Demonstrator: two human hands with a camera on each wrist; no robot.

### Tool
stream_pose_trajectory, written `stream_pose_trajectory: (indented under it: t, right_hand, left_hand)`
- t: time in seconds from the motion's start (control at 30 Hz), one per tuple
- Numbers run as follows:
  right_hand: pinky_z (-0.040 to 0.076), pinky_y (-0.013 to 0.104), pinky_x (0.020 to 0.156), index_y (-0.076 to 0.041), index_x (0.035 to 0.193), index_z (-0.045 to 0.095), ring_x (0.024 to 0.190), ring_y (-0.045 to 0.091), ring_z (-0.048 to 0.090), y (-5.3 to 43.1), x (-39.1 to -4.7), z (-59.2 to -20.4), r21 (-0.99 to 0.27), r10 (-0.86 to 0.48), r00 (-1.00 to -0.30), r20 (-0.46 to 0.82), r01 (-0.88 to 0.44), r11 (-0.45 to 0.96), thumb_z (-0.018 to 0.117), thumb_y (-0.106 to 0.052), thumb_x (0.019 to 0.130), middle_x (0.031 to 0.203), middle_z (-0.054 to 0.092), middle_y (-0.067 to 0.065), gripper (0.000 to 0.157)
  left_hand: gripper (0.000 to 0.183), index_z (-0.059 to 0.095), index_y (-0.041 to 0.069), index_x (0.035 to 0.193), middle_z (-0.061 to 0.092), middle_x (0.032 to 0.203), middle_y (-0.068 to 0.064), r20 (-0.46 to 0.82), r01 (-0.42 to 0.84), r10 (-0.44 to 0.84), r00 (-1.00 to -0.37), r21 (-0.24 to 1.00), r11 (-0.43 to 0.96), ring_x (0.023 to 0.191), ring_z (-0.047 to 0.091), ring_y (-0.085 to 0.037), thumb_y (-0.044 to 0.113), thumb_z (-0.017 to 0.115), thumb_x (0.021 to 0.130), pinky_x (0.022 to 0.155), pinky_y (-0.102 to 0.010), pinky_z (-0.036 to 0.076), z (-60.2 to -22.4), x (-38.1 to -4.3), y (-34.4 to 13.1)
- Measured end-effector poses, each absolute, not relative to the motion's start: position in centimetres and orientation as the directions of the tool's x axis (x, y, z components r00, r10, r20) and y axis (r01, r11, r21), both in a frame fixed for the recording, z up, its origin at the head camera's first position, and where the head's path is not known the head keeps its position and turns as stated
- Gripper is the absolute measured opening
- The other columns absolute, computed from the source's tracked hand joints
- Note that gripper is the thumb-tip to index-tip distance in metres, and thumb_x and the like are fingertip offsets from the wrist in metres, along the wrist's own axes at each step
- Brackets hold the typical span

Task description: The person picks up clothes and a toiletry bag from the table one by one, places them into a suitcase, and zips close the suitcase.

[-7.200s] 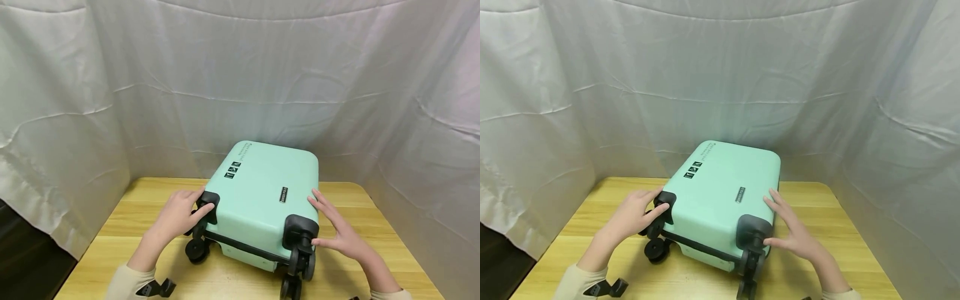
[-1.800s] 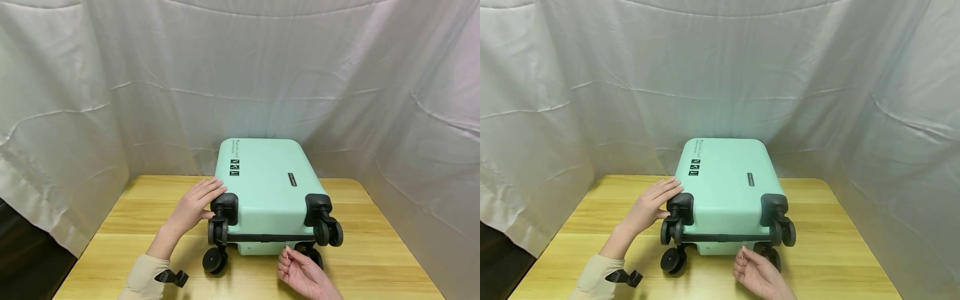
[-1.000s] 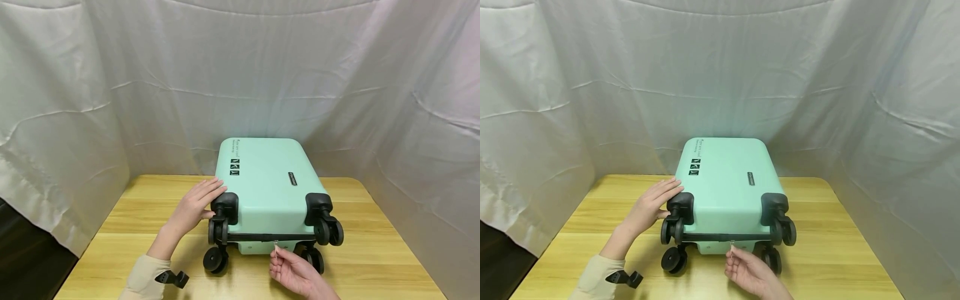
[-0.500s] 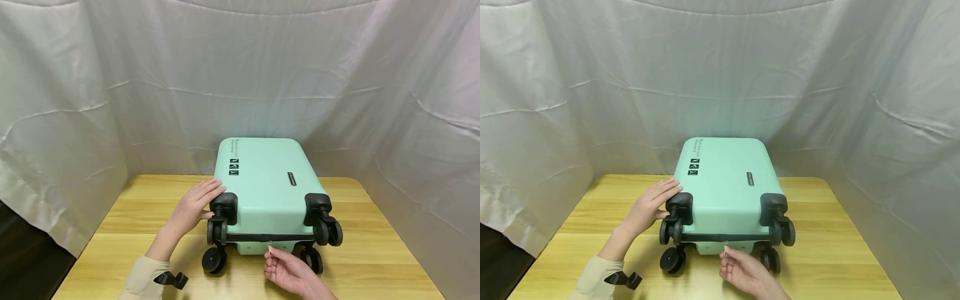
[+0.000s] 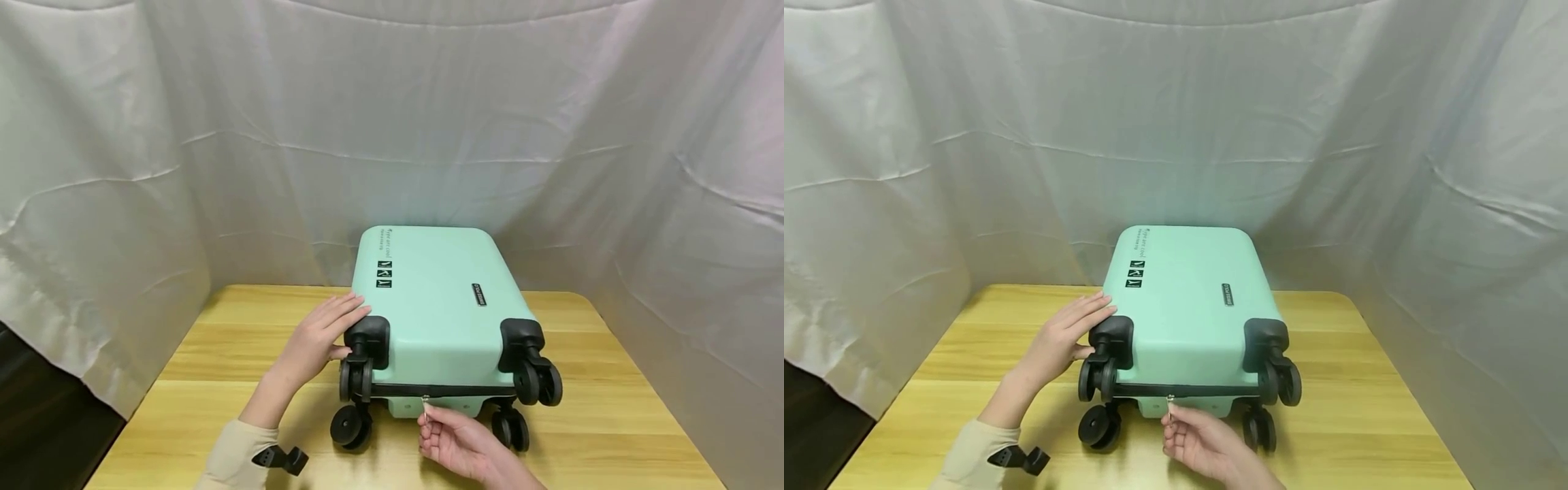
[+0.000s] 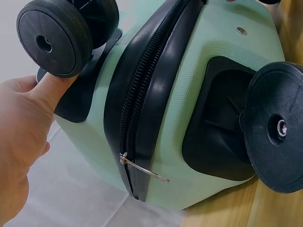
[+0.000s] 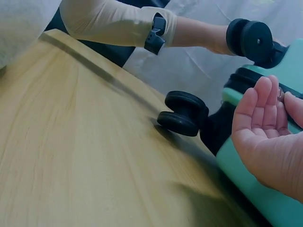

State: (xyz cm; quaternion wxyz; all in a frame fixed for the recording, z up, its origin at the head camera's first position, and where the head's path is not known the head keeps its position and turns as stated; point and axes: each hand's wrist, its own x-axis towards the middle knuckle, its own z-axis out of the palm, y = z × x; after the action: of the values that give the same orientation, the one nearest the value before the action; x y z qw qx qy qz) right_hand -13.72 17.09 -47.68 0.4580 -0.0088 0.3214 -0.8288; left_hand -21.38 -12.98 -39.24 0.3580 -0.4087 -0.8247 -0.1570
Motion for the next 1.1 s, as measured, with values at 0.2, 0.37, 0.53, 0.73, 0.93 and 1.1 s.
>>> stream_pose_trajectory:
  t: [0.2, 0.37, 0.53, 0.73, 0.93, 1.1]
  right_hand:
    - [0.051, 0.021, 0.081, -0.014, 0.091, 0.069, 0.077, 0.002, 0.063, 16.2, -14.0, -47.6, -0.559, -0.781, -0.566, -0.264, 0.749, -0.355, 0.039, -0.022, 0.105, 0.084, 0.069, -0.007, 0.034]
    - [0.051, 0.021, 0.082, -0.015, 0.091, 0.07, 0.077, 0.001, 0.063, 16.0, -14.1, -47.7, -0.571, -0.791, -0.554, -0.257, 0.748, -0.338, 0.04, -0.023, 0.105, 0.084, 0.069, -0.008, 0.034]
    - [0.05, 0.021, 0.081, -0.014, 0.091, 0.07, 0.078, 0.002, 0.062, 15.8, -14.3, -47.6, -0.581, -0.795, -0.548, -0.259, 0.746, -0.325, 0.04, -0.023, 0.105, 0.084, 0.069, -0.008, 0.034]
    - [0.051, 0.021, 0.08, -0.015, 0.09, 0.069, 0.077, 0.004, 0.062, 15.2, -14.4, -47.4, -0.608, -0.799, -0.537, -0.269, 0.739, -0.292, 0.04, -0.023, 0.105, 0.083, 0.068, -0.008, 0.034]
    - [0.049, 0.021, 0.078, -0.015, 0.089, 0.068, 0.076, 0.004, 0.061, 14.2, -14.5, -47.2, -0.646, -0.777, -0.562, -0.284, 0.711, -0.278, 0.042, -0.023, 0.104, 0.083, 0.067, -0.008, 0.03]
    - [0.05, 0.021, 0.077, -0.015, 0.087, 0.069, 0.074, 0.003, 0.062, 13.2, -14.5, -47.2, -0.644, -0.772, -0.561, -0.298, 0.715, -0.271, 0.044, -0.024, 0.103, 0.079, 0.067, -0.008, 0.031]
  left_hand:
    - [0.09, 0.055, 0.012, 0.138, 0.059, 0.138, -0.009, 0.712, 0.789, 0.571, -0.408, -0.04, 0.613, 0.129, 0.055, -0.027, 0.035, 0.08, 0.055, 0.104, -0.049, 0.046, -39.3, -21.5, -12.8]
    - [0.09, 0.056, 0.012, 0.137, 0.059, 0.138, -0.009, 0.718, 0.787, 0.557, -0.418, -0.02, 0.616, 0.128, 0.055, -0.028, 0.033, 0.082, 0.054, 0.104, -0.048, 0.046, -39.5, -21.3, -12.9]
    - [0.088, 0.056, 0.012, 0.137, 0.059, 0.138, -0.009, 0.718, 0.786, 0.55, -0.426, -0.006, 0.618, 0.129, 0.054, -0.028, 0.034, 0.08, 0.055, 0.104, -0.049, 0.046, -39.3, -21.3, -12.8]
    - [0.088, 0.056, 0.012, 0.138, 0.058, 0.139, -0.009, 0.716, 0.792, 0.552, -0.427, 0.002, 0.61, 0.13, 0.054, -0.027, 0.035, 0.079, 0.056, 0.104, -0.05, 0.046, -39.1, -21.3, -12.5]
    - [0.088, 0.055, 0.013, 0.138, 0.057, 0.14, -0.008, 0.71, 0.788, 0.55, -0.441, 0.013, 0.615, 0.131, 0.053, -0.027, 0.033, 0.08, 0.057, 0.106, -0.049, 0.044, -39.0, -21.3, -12.4]
    - [0.089, 0.055, 0.013, 0.139, 0.058, 0.14, -0.008, 0.713, 0.791, 0.548, -0.438, 0.015, 0.612, 0.13, 0.053, -0.027, 0.032, 0.081, 0.056, 0.105, -0.049, 0.045, -39.2, -21.3, -12.1]
